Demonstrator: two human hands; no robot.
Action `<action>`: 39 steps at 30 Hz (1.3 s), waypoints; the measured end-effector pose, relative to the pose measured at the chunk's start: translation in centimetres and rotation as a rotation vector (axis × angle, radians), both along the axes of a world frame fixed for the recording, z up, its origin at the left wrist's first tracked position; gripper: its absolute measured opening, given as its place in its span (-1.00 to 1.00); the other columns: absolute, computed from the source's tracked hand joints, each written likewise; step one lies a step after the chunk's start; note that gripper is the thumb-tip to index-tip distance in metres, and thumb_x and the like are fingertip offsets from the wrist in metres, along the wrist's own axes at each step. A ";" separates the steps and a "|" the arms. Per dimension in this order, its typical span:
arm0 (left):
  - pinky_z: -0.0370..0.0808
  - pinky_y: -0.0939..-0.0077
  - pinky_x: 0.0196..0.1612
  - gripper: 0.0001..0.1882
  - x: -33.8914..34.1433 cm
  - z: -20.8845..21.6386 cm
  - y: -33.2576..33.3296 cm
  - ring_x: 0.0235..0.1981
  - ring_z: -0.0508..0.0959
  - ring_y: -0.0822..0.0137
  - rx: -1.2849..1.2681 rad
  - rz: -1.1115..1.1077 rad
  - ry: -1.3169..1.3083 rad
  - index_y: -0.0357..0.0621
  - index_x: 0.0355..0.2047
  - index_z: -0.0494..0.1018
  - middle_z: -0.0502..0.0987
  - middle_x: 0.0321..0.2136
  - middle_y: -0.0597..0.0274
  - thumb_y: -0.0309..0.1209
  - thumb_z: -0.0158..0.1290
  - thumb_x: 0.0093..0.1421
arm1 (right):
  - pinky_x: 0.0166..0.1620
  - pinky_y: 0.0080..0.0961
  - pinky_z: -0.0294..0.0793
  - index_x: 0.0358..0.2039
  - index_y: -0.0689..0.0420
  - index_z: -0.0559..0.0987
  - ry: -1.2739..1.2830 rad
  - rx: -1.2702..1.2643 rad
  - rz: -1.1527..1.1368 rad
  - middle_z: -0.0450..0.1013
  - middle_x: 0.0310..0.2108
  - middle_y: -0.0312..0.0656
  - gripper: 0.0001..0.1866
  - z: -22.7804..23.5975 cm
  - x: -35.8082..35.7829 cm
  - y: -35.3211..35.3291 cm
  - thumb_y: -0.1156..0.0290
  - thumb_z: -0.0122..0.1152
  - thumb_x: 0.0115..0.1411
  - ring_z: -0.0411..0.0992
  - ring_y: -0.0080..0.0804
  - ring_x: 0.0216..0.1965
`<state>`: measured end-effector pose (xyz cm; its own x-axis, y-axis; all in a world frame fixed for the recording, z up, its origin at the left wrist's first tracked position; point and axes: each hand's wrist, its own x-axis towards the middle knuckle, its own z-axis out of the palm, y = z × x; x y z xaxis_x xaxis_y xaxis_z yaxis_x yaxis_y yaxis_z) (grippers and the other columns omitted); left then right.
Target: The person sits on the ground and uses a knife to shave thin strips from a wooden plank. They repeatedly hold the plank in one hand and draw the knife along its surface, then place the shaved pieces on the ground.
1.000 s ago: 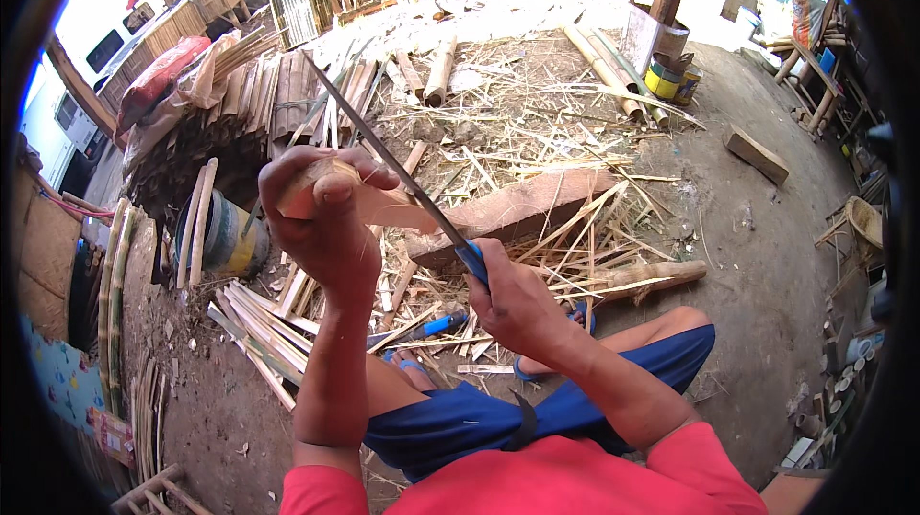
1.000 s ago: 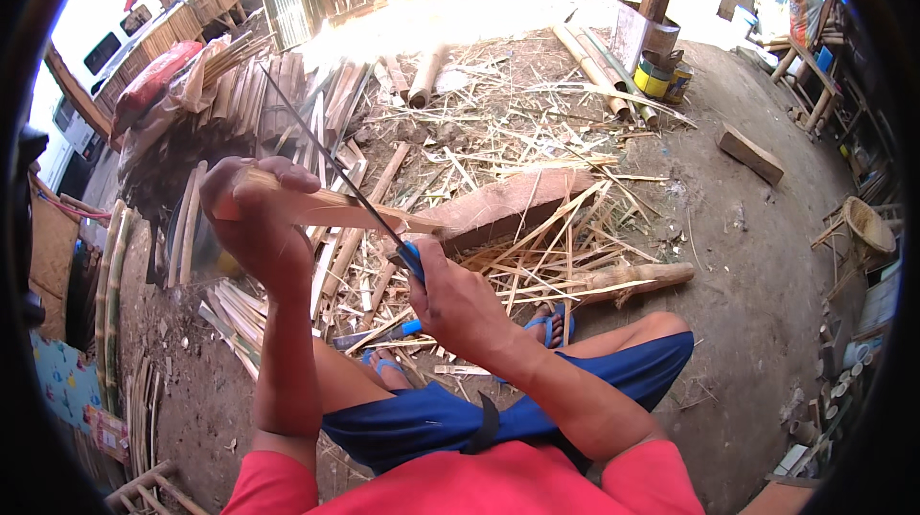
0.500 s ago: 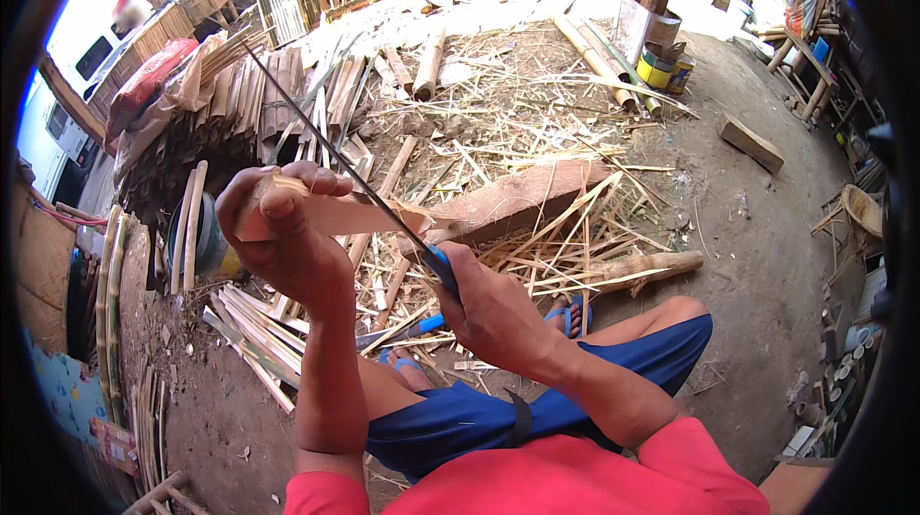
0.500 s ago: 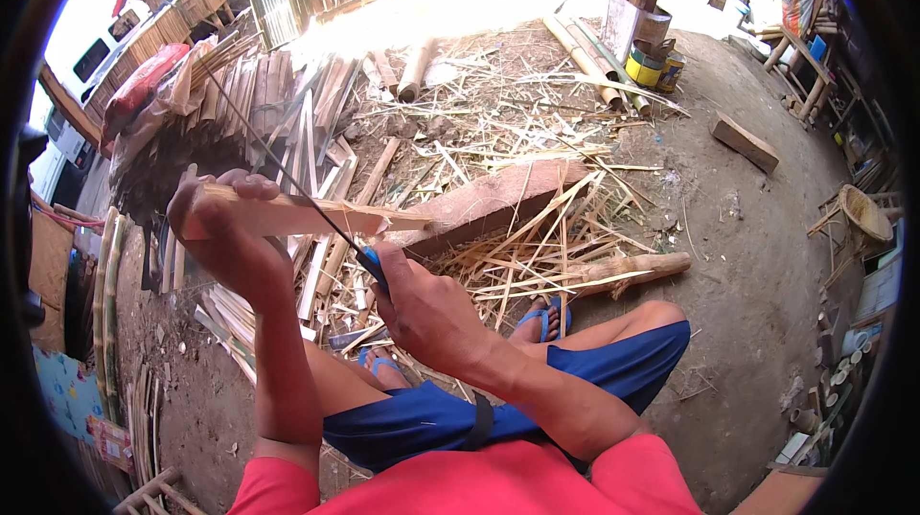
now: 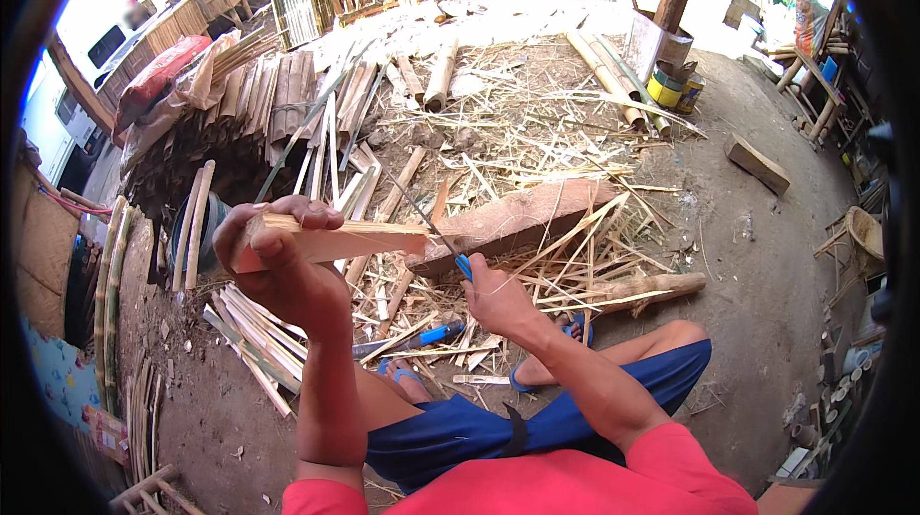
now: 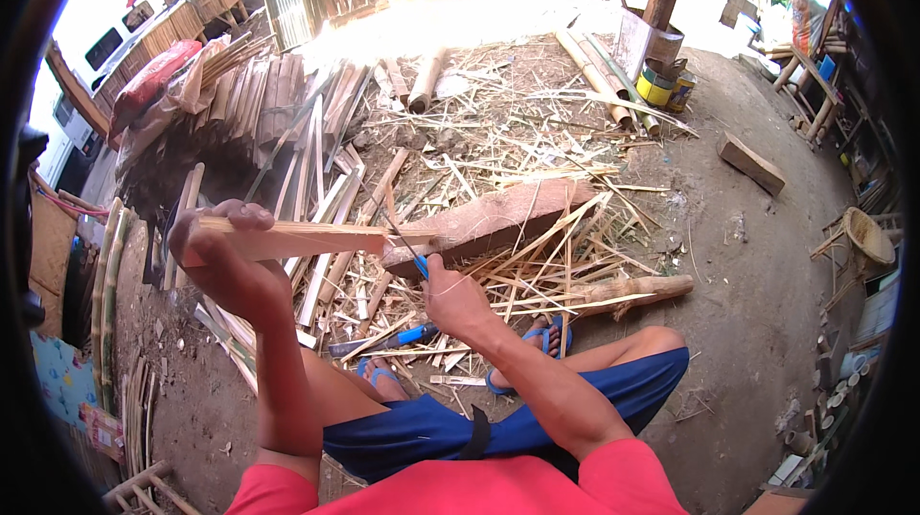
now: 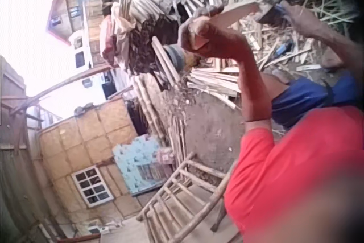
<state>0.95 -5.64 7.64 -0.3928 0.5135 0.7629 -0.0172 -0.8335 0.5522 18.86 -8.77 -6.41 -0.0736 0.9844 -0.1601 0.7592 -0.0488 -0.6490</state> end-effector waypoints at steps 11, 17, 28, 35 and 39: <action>0.45 0.46 -0.39 -0.47 -1.2 0.2 0.6 -0.46 0.42 0.40 -0.024 0.013 -0.002 -0.12 -0.14 0.28 0.37 -0.48 0.21 0.14 0.00 0.32 | -0.10 0.14 0.47 0.00 0.25 0.31 -0.111 -0.200 -0.099 0.55 -0.29 0.29 -0.65 -14.7 2.8 4.6 0.32 0.02 0.30 0.54 0.27 -0.18; 0.51 0.47 -0.46 -0.49 -3.0 0.0 2.5 -0.53 0.48 0.36 -0.012 0.033 -0.029 -0.08 -0.08 0.27 0.44 -0.50 0.18 0.09 0.05 0.30 | -0.25 0.16 0.48 -0.01 0.13 0.28 0.114 0.272 -0.046 0.52 -0.40 0.28 -0.66 -14.4 0.0 3.9 0.28 0.08 0.29 0.50 0.35 -0.33; 0.52 0.45 -0.46 -0.52 -3.9 -0.1 2.6 -0.52 0.48 0.35 -0.010 -0.030 -0.052 -0.12 -0.11 0.28 0.44 -0.52 0.15 0.05 0.05 0.32 | -0.25 0.06 0.50 0.00 0.11 0.32 -0.179 -0.172 -0.183 0.55 -0.33 0.17 -0.67 -18.9 2.3 5.3 0.26 0.07 0.32 0.54 0.21 -0.26; 0.32 0.32 0.07 -0.22 -3.3 2.0 1.1 -0.10 0.39 0.35 -0.198 -0.108 -0.228 -0.07 0.35 0.12 0.39 -0.14 0.20 0.24 -0.22 0.36 | -0.36 -0.18 0.51 -0.12 0.20 0.35 0.067 -0.080 -0.219 0.51 -0.46 0.06 -0.69 -20.2 4.4 5.0 0.23 0.11 0.29 0.55 -0.10 -0.46; 0.26 0.56 0.00 -0.58 -2.5 2.8 1.6 -0.18 0.32 0.53 -0.244 -0.226 -0.068 -0.13 0.05 0.35 0.38 -0.21 0.36 -0.11 0.08 0.36 | -0.22 -0.06 0.42 -0.13 0.22 0.37 0.351 -0.085 -0.234 0.47 -0.37 0.16 -0.71 -10.8 2.8 0.5 0.26 0.10 0.30 0.50 0.13 -0.28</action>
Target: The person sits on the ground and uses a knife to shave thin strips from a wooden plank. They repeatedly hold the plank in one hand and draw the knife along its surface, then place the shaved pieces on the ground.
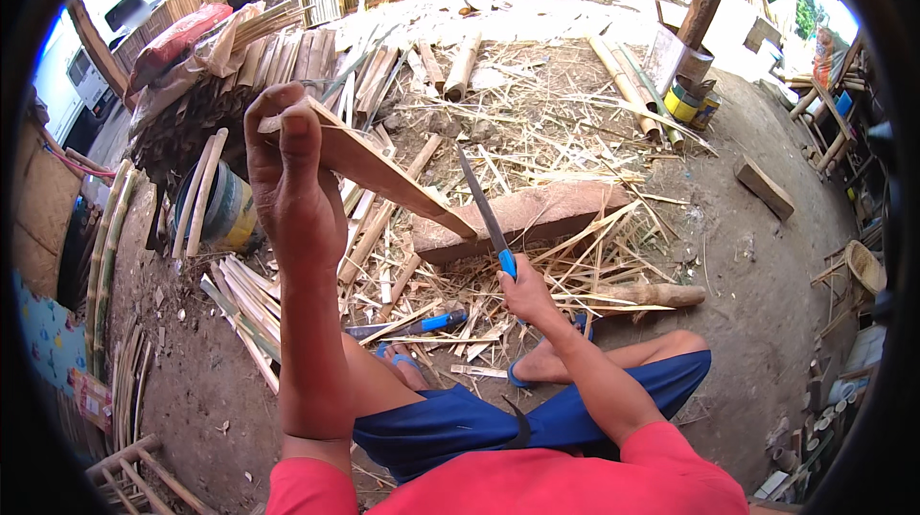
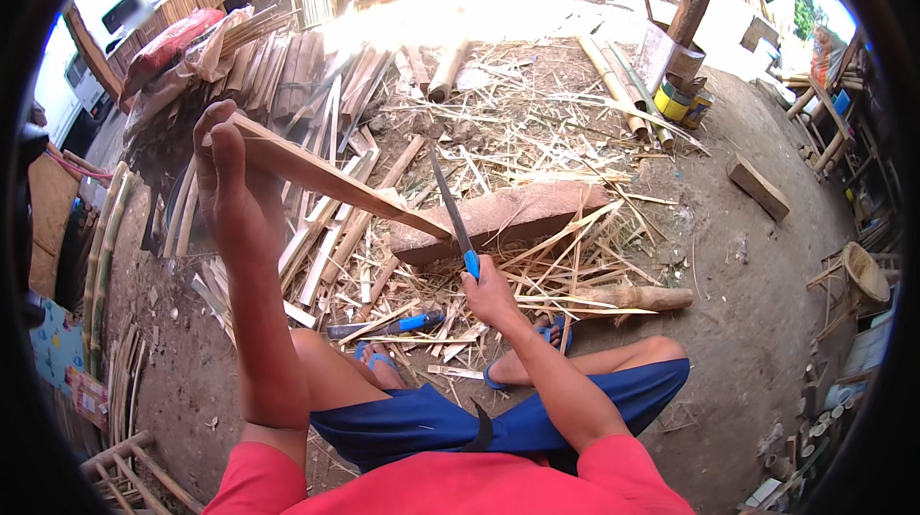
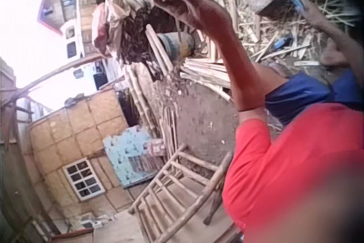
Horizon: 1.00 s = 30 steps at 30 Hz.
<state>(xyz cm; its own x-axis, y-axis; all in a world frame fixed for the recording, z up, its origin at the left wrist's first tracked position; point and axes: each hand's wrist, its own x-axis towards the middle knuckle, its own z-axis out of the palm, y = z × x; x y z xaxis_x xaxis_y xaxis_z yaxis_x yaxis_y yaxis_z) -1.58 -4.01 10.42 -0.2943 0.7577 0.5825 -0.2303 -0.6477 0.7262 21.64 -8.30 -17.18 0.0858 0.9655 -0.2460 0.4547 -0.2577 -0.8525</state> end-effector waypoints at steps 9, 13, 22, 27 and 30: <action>0.43 0.60 -0.08 -0.64 5.6 -0.3 0.6 -0.26 0.45 0.52 0.201 0.330 0.163 -0.18 -0.16 0.35 0.50 -0.29 0.30 -0.30 0.28 0.22 | -0.45 -0.11 0.40 -0.06 0.22 0.29 -0.055 0.560 0.199 0.45 -0.56 0.08 -0.75 20.5 -2.0 -3.6 0.42 0.06 0.32 0.51 0.08 -0.51; 0.44 0.59 -0.08 -0.59 6.0 -0.6 0.3 -0.25 0.47 0.52 0.175 0.263 0.100 -0.19 -0.14 0.31 0.50 -0.27 0.27 -0.31 0.30 0.20 | -0.47 -0.04 0.35 -0.07 0.22 0.26 -0.145 0.331 0.244 0.41 -0.62 0.13 -0.73 21.0 -1.6 -3.5 0.43 0.08 0.31 0.47 0.24 -0.49; 0.45 0.59 -0.12 -0.60 5.5 -1.2 -0.4 -0.24 0.46 0.50 0.194 0.217 0.023 -0.18 -0.15 0.31 0.48 -0.21 0.18 -0.37 0.32 0.17 | -0.41 -0.02 0.38 -0.09 0.20 0.29 -0.233 0.220 0.253 0.45 -0.57 0.12 -0.71 17.4 -1.9 -2.8 0.29 0.07 0.35 0.46 0.19 -0.53; 0.44 0.59 -0.15 -0.59 5.0 -1.5 -0.3 -0.27 0.45 0.49 0.223 0.221 0.059 -0.18 -0.15 0.30 0.47 -0.24 0.20 -0.34 0.30 0.19 | -0.45 -0.02 0.35 -0.09 0.20 0.30 0.008 0.505 0.207 0.42 -0.60 0.09 -0.71 17.7 -2.1 -3.6 0.31 0.11 0.32 0.45 0.20 -0.54; 0.44 0.59 -0.15 -0.60 4.5 -1.4 0.0 -0.28 0.45 0.48 0.214 0.251 0.077 -0.18 -0.15 0.30 0.46 -0.25 0.21 -0.34 0.30 0.19 | -0.44 0.04 0.35 -0.07 0.17 0.29 -0.144 0.310 0.257 0.46 -0.55 0.17 -0.71 18.9 -2.5 -3.8 0.38 0.13 0.29 0.47 0.28 -0.46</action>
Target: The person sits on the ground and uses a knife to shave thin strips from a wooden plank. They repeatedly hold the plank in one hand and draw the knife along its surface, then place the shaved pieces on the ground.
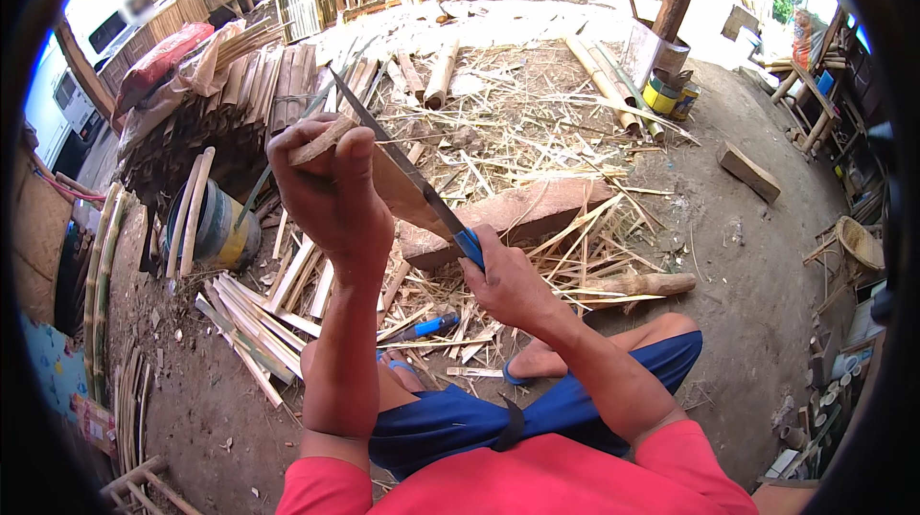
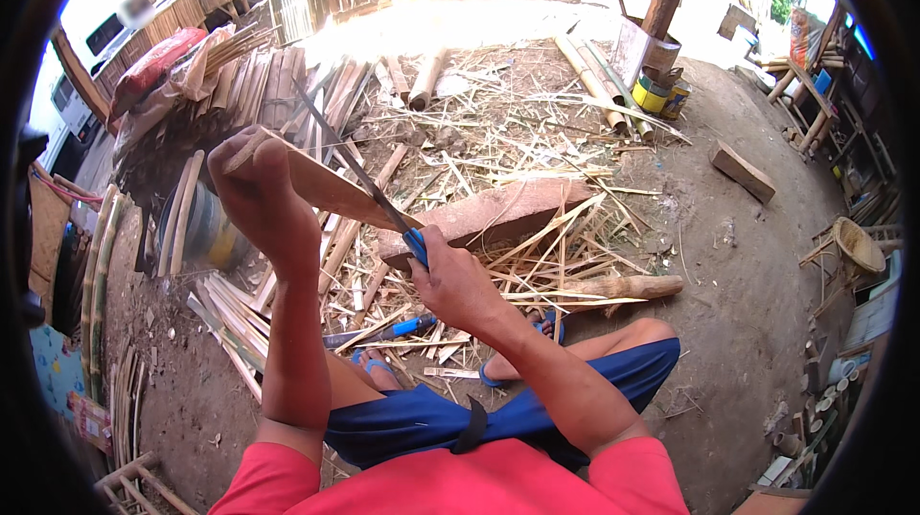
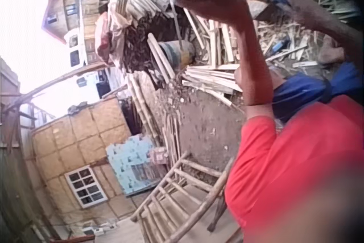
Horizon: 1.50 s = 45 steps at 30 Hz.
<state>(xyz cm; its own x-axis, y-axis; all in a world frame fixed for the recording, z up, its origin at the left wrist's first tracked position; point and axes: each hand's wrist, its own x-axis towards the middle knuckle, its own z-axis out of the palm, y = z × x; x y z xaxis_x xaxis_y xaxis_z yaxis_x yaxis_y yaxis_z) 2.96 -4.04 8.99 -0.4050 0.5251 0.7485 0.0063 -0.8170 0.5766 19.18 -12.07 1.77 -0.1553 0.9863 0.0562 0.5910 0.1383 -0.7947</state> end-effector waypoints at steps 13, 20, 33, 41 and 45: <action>0.40 0.58 -0.10 -0.62 -1.0 0.1 1.8 -0.28 0.42 0.54 -0.112 0.139 0.067 -0.19 -0.19 0.37 0.48 -0.29 0.32 -0.33 0.34 0.15 | -0.33 0.05 0.39 -0.01 0.20 0.26 0.011 -0.064 -0.010 0.49 -0.47 0.21 -0.68 -1.7 -1.2 2.6 0.32 0.07 0.35 0.48 0.30 -0.39; 0.41 0.52 -0.04 -0.49 -0.6 -1.7 2.1 -0.23 0.45 0.47 -0.162 0.153 0.103 -0.25 -0.06 0.38 0.50 -0.25 0.29 -0.27 0.36 0.12 | -0.46 0.00 0.42 -0.11 0.18 0.26 -0.121 0.199 -0.090 0.46 -0.55 0.19 -0.77 -7.1 -1.3 3.4 0.42 0.06 0.33 0.47 0.26 -0.50; 0.38 0.44 -0.01 -0.34 -0.2 -6.9 4.7 -0.17 0.44 0.38 -0.166 0.190 0.007 -0.34 0.04 0.29 0.47 -0.16 0.14 -0.13 0.30 0.15 | -0.34 0.15 0.46 -0.08 0.16 0.27 0.112 0.400 0.007 0.50 -0.43 0.25 -0.71 -14.4 -1.2 4.2 0.34 0.09 0.30 0.49 0.32 -0.40; 0.31 0.31 0.09 -0.34 -3.4 -6.8 5.9 -0.10 0.41 0.21 -0.195 0.303 0.159 -0.43 0.05 0.27 0.42 -0.10 -0.01 0.05 0.00 0.36 | -0.34 -0.01 0.47 -0.18 0.25 0.35 -0.041 -0.431 -0.213 0.53 -0.45 0.20 -0.72 -24.4 1.7 8.7 0.30 0.12 0.27 0.52 0.24 -0.41; 0.31 0.35 0.08 -0.33 -3.6 -7.6 5.2 -0.10 0.40 0.26 -0.218 0.311 0.119 -0.43 0.06 0.27 0.41 -0.10 0.03 0.05 0.01 0.35 | -0.32 0.05 0.43 0.06 0.15 0.26 0.119 -0.007 -0.001 0.49 -0.42 0.20 -0.62 -14.0 -2.0 5.0 0.38 0.08 0.29 0.50 0.25 -0.38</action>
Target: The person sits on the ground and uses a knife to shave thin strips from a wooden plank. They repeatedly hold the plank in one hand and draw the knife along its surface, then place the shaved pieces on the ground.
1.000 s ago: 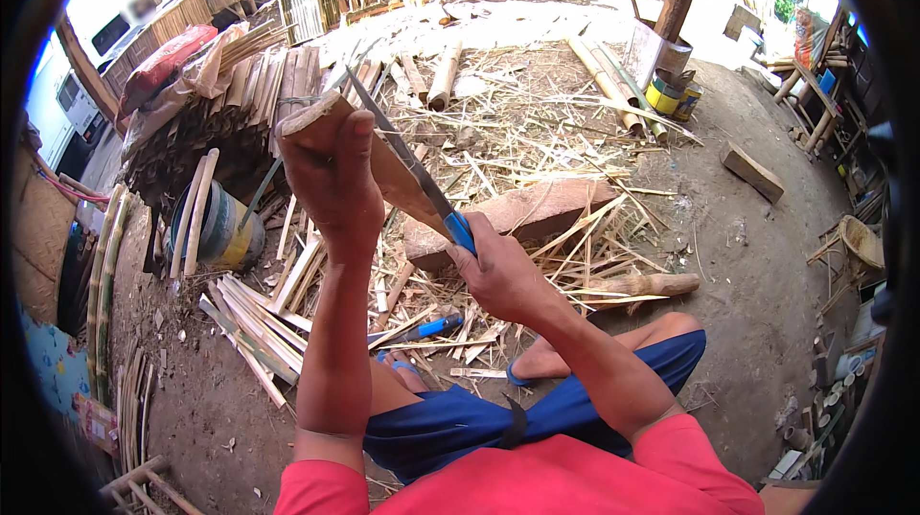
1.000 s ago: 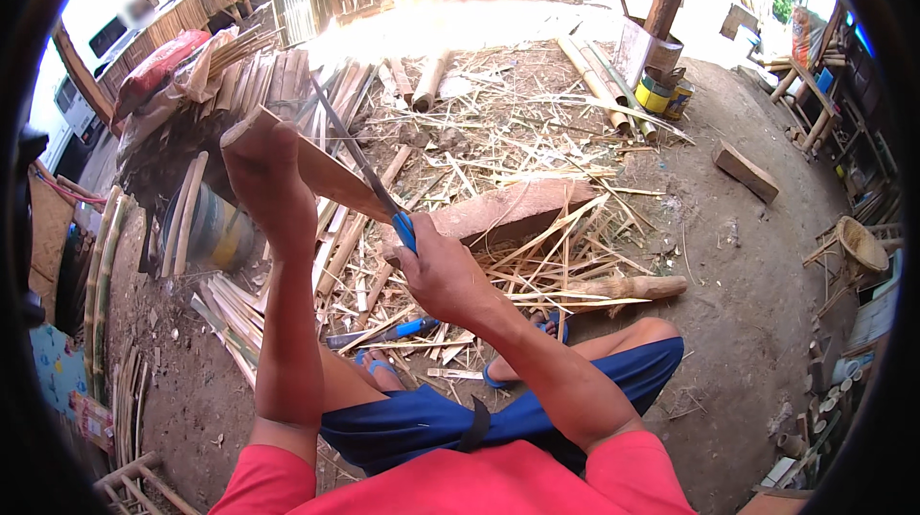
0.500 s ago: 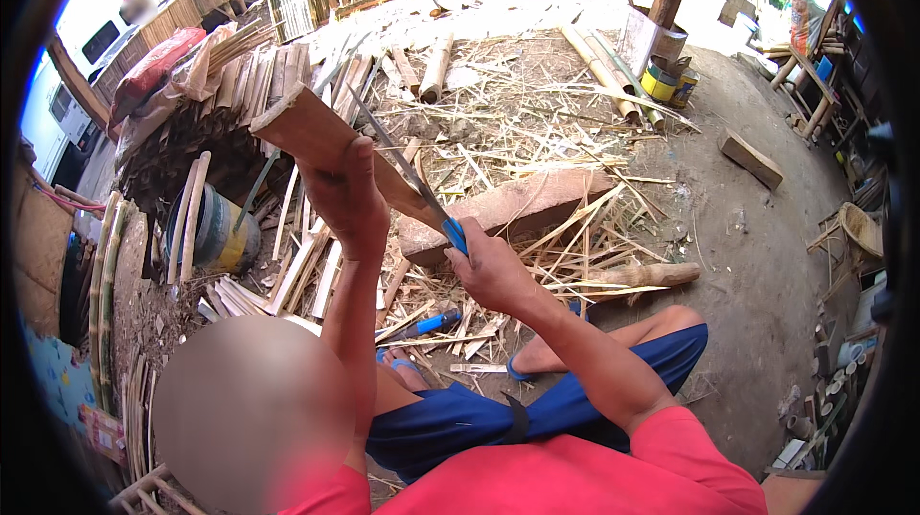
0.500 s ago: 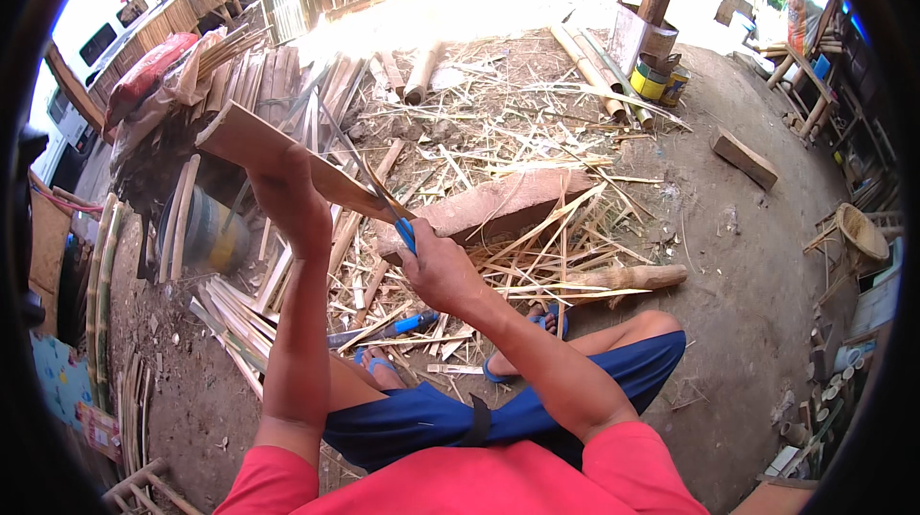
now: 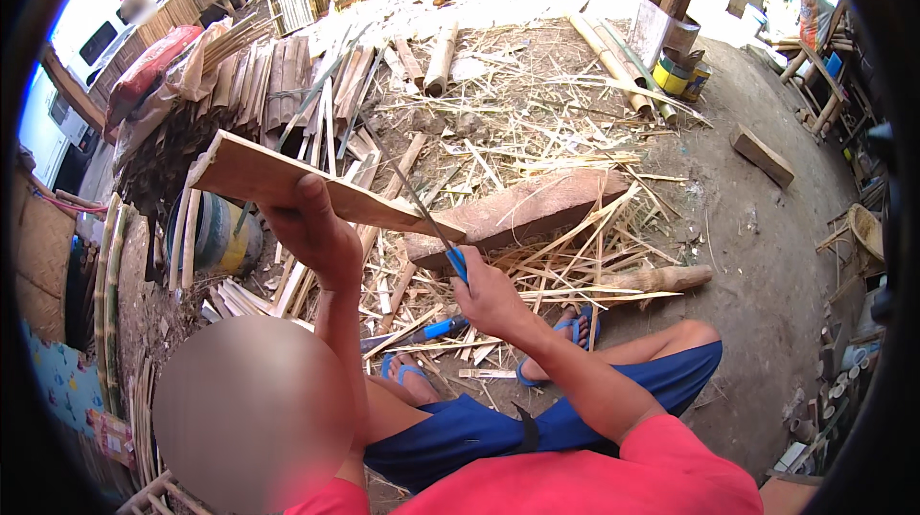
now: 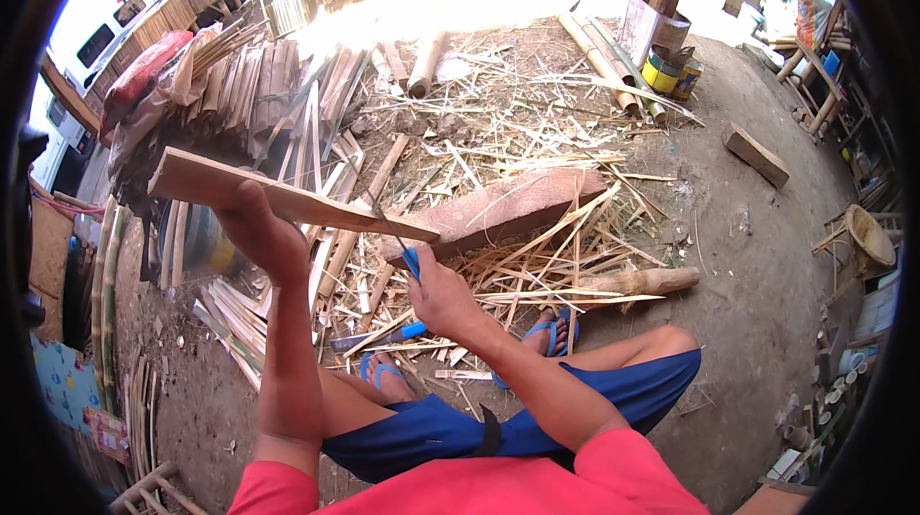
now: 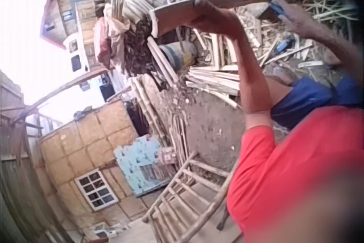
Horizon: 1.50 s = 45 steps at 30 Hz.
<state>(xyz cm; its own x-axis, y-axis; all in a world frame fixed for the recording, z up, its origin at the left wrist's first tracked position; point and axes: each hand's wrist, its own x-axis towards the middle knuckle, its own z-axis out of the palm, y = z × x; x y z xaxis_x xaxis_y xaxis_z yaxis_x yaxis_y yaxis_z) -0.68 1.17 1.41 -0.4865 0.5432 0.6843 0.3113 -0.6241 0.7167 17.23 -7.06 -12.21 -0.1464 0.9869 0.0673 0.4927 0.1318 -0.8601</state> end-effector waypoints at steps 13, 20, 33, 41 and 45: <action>0.35 0.37 0.04 -0.27 -0.2 -0.1 -1.3 -0.12 0.39 0.28 -0.019 0.103 0.003 -0.44 0.07 0.25 0.39 -0.09 0.00 0.11 0.00 0.34 | -0.32 0.15 0.49 -0.08 0.21 0.27 -0.157 -0.019 -0.020 0.52 -0.47 0.22 -0.69 6.8 -0.6 -1.8 0.38 0.10 0.26 0.51 0.31 -0.39; 0.36 0.39 0.03 -0.32 -0.7 -0.4 -1.2 -0.14 0.40 0.29 -0.003 0.051 -0.061 -0.43 0.03 0.26 0.39 -0.09 0.00 0.08 -0.03 0.36 | -0.36 0.09 0.45 -0.01 0.16 0.27 -0.093 0.135 -0.015 0.51 -0.46 0.19 -0.65 0.2 -0.8 -2.0 0.39 0.13 0.27 0.50 0.26 -0.42; 0.31 0.41 0.09 -0.32 -1.2 -0.6 -0.6 -0.08 0.39 0.29 -0.003 0.073 -0.117 -0.43 0.13 0.23 0.39 -0.03 -0.03 0.03 -0.02 0.37 | -0.29 0.13 0.45 -0.02 0.17 0.30 -0.061 -0.018 -0.096 0.51 -0.41 0.24 -0.68 -7.5 -1.3 -1.0 0.36 0.10 0.27 0.49 0.33 -0.34; 0.38 0.50 -0.17 -0.37 -1.9 0.2 0.1 -0.28 0.38 0.40 0.138 0.030 -0.148 -0.36 -0.01 0.24 0.37 -0.26 0.12 0.03 0.08 0.31 | -0.11 0.10 0.43 -0.03 0.14 0.33 -0.255 -0.402 -0.238 0.53 -0.30 0.25 -0.66 -18.3 3.6 0.7 0.31 0.10 0.24 0.50 0.30 -0.21; 0.28 0.69 -0.41 -0.28 -1.6 1.4 0.8 -0.46 0.30 0.56 0.291 -0.223 -0.078 -0.34 0.15 0.17 0.26 -0.42 0.39 -0.08 0.22 0.23 | -0.21 -0.01 0.46 -0.01 0.18 0.32 -0.242 -0.397 -0.242 0.53 -0.36 0.18 -0.63 -16.1 5.2 -0.3 0.30 0.12 0.24 0.53 0.19 -0.33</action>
